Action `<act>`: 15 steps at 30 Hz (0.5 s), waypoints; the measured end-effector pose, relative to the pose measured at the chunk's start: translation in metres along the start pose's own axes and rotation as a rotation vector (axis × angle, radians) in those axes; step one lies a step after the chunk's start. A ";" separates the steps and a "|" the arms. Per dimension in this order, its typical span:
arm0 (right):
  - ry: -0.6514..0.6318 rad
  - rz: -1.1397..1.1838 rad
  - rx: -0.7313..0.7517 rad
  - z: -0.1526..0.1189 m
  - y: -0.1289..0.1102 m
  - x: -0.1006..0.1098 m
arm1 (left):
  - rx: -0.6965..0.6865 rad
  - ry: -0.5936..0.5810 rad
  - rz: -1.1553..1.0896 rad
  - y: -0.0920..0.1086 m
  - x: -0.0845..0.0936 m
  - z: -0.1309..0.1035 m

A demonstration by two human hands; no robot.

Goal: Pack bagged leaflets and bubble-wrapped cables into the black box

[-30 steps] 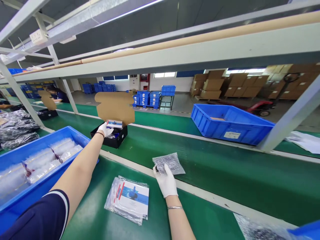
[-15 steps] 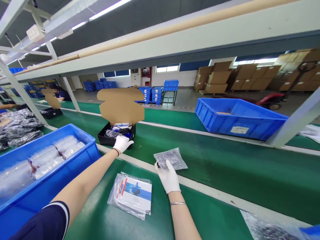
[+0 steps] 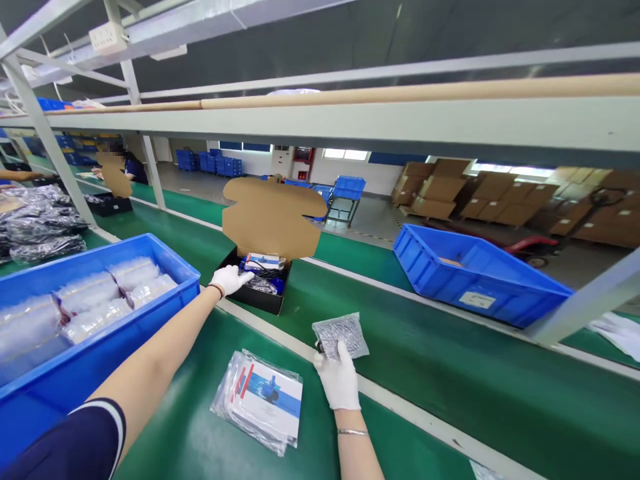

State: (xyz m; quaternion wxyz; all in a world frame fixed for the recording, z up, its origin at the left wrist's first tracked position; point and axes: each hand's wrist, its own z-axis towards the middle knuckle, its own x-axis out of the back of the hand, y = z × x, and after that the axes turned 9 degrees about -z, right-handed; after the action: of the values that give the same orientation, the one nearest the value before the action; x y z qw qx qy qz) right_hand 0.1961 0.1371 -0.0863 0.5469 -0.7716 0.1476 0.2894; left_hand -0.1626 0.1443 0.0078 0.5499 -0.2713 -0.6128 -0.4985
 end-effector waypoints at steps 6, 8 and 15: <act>-0.147 -0.838 0.282 -0.006 -0.014 -0.086 | -0.089 0.045 0.038 0.009 -0.024 -0.024; -0.183 -1.104 0.336 0.010 -0.019 -0.137 | -0.083 0.055 0.041 0.013 -0.028 -0.026; -0.245 -1.916 0.425 0.103 -0.014 -0.280 | -0.116 0.071 -0.010 0.032 -0.041 -0.034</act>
State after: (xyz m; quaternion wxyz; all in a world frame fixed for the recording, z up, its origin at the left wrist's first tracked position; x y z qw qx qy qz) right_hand -0.0468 0.2130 0.0700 0.6886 -0.4152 -0.5480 -0.2303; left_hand -0.1108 0.1331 -0.0241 0.5522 -0.2816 -0.5644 -0.5452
